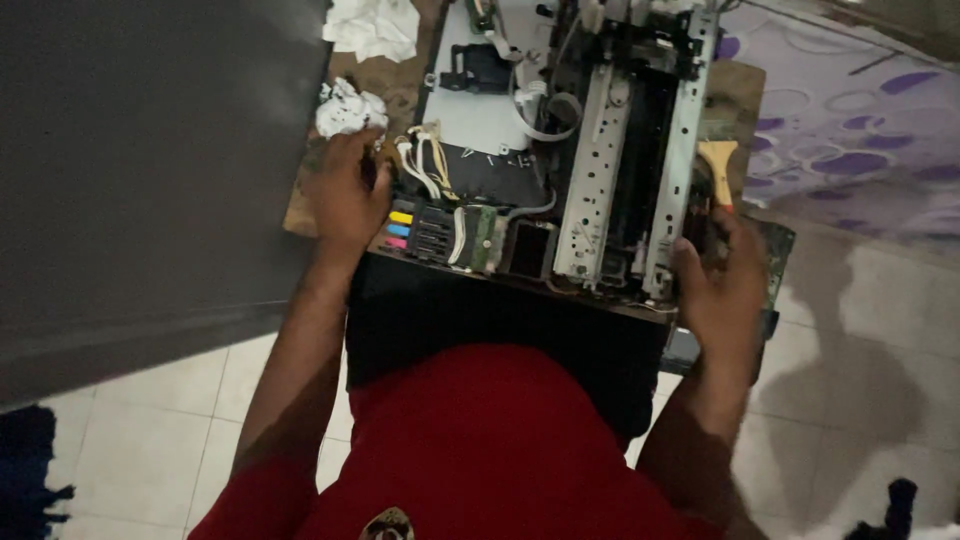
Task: Repairing a printer by manipulating the ink tank system, internal wiring, and using a screwdriver
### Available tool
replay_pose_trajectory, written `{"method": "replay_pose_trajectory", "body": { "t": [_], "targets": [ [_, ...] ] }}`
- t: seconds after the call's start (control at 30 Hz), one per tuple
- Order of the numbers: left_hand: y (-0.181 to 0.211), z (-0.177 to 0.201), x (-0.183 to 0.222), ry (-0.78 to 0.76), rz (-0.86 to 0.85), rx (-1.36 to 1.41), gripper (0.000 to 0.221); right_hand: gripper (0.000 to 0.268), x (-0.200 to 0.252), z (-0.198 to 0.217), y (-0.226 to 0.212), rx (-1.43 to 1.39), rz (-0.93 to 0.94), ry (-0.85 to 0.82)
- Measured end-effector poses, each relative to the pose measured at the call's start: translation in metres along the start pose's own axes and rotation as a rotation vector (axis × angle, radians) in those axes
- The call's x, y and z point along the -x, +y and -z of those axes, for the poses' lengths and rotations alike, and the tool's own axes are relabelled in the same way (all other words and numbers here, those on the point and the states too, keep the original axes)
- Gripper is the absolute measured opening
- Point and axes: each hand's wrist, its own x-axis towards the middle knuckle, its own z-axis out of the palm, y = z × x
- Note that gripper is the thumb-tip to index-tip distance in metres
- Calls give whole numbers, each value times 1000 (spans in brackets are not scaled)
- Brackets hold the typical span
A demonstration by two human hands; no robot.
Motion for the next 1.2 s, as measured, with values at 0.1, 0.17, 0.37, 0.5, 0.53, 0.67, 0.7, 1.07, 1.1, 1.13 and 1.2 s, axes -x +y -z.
{"method": "replay_pose_trajectory", "body": {
  "t": [0.1,0.17,0.37,0.5,0.53,0.67,0.7,1.07,1.1,1.13,1.2],
  "targets": [
    [1,-5,5,-120,106,-248,47,46,1,-5,-14,-83,-38,29],
    [1,-5,3,-126,83,-183,34,49,0,-13,-19,-73,111,38],
    [-72,-24,33,-182,-37,-234,45,33,-1,-14,21,-187,-1,159],
    [-28,-15,19,-231,-53,-102,46,43,6,-14,64,-273,-310,138],
    [-39,-17,24,-231,-41,-226,53,39,7,-15,65,-322,-345,154],
    [-50,-23,30,-169,0,-162,18,33,10,-16,66,-489,-490,176],
    [-44,-22,26,-172,-5,-165,18,33,11,-20,74,-493,-493,179],
    [-45,-22,21,-184,-30,-141,22,21,12,-41,103,-259,-296,286],
    [-39,-21,19,-184,-31,-142,22,21,12,-40,100,-260,-297,287],
    [-33,-19,17,-173,-68,-157,16,22,11,-38,98,-256,-264,261],
    [-24,-18,13,-157,-106,-177,14,24,8,-36,91,-258,-226,235]
  ]
}}
